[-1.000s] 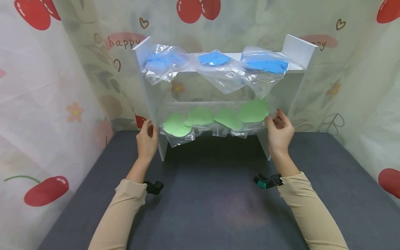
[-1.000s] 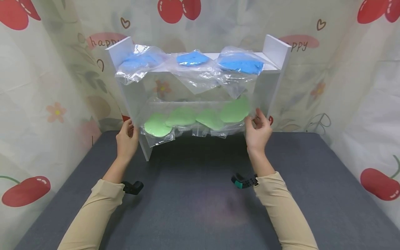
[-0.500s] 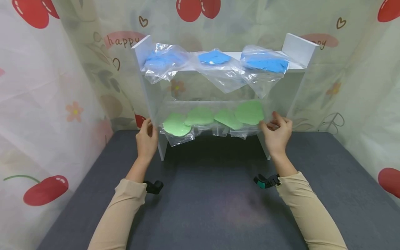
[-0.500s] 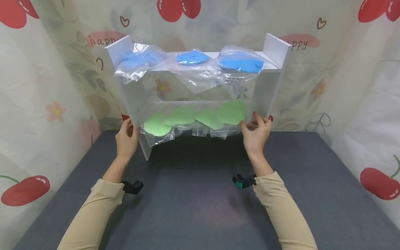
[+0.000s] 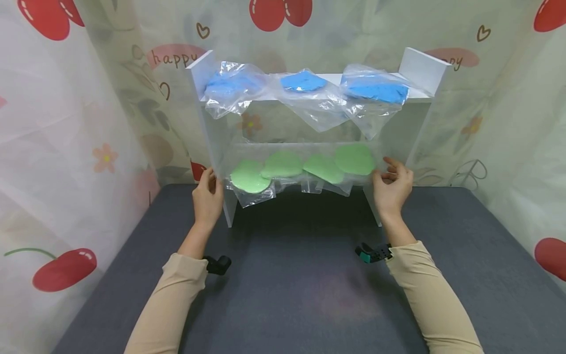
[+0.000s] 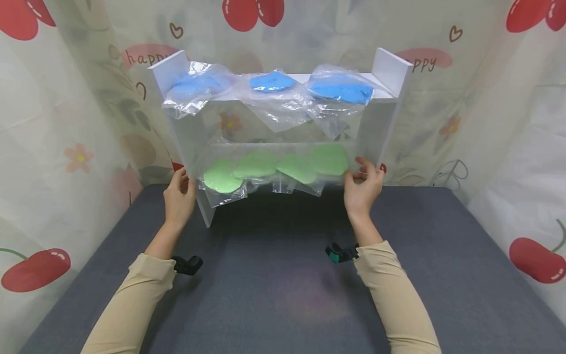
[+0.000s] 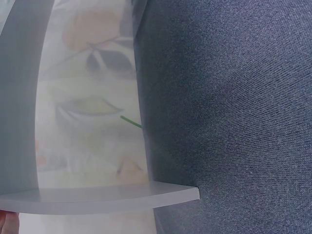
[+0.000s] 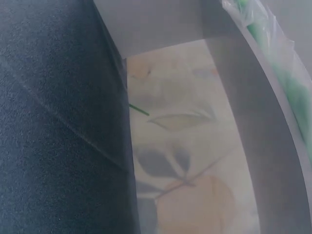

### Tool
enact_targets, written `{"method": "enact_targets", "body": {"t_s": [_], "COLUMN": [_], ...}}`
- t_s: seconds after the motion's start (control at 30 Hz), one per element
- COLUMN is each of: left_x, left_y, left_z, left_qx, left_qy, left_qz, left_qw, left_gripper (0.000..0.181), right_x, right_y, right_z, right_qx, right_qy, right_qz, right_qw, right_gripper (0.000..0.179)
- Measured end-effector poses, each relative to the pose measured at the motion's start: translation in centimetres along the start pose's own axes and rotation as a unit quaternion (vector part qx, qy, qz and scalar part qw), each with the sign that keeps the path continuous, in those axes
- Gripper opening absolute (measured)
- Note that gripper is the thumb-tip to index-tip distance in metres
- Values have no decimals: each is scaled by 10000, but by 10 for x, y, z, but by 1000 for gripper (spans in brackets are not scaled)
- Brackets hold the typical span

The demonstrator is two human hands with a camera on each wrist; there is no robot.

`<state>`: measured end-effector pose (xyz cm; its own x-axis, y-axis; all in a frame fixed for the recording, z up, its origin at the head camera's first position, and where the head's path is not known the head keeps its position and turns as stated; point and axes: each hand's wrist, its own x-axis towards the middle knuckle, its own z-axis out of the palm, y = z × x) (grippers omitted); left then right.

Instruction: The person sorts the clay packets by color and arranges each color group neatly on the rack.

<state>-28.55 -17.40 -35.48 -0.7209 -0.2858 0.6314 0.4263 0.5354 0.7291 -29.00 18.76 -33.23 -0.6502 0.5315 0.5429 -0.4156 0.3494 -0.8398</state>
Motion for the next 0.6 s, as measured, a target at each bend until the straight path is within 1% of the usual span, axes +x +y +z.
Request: {"method": "enact_targets", "body": {"t_s": [0.13,0.27,0.4,0.5,0.6], "left_x": [0,0,0,0,1], "left_y": [0,0,0,-1,-2], "left_z": [1,2,1,0,-3], "left_qx": [10,-46,-76,-81,-94], "left_qy": [5,29,9,-47,-175], "left_qz": [-5,31,32,-10,-99], "left_qw": [10000,10000,10000,10000,9998], "left_gripper": [29,29,29,29,30], "right_x": [1,4,5,3,-3], "right_y": [1,2,2,-4,-18], "right_z": [1,-1,-6,-12,-20], "right_qx": [-5,66,4,-105,-50], "right_qy": [56,-63,-251,-387,-588], "right_qz": [-26,10,123,202,271], "right_qw": [10000,10000,9996,9990,9979], "right_gripper": [27,25,28,30,33]}}
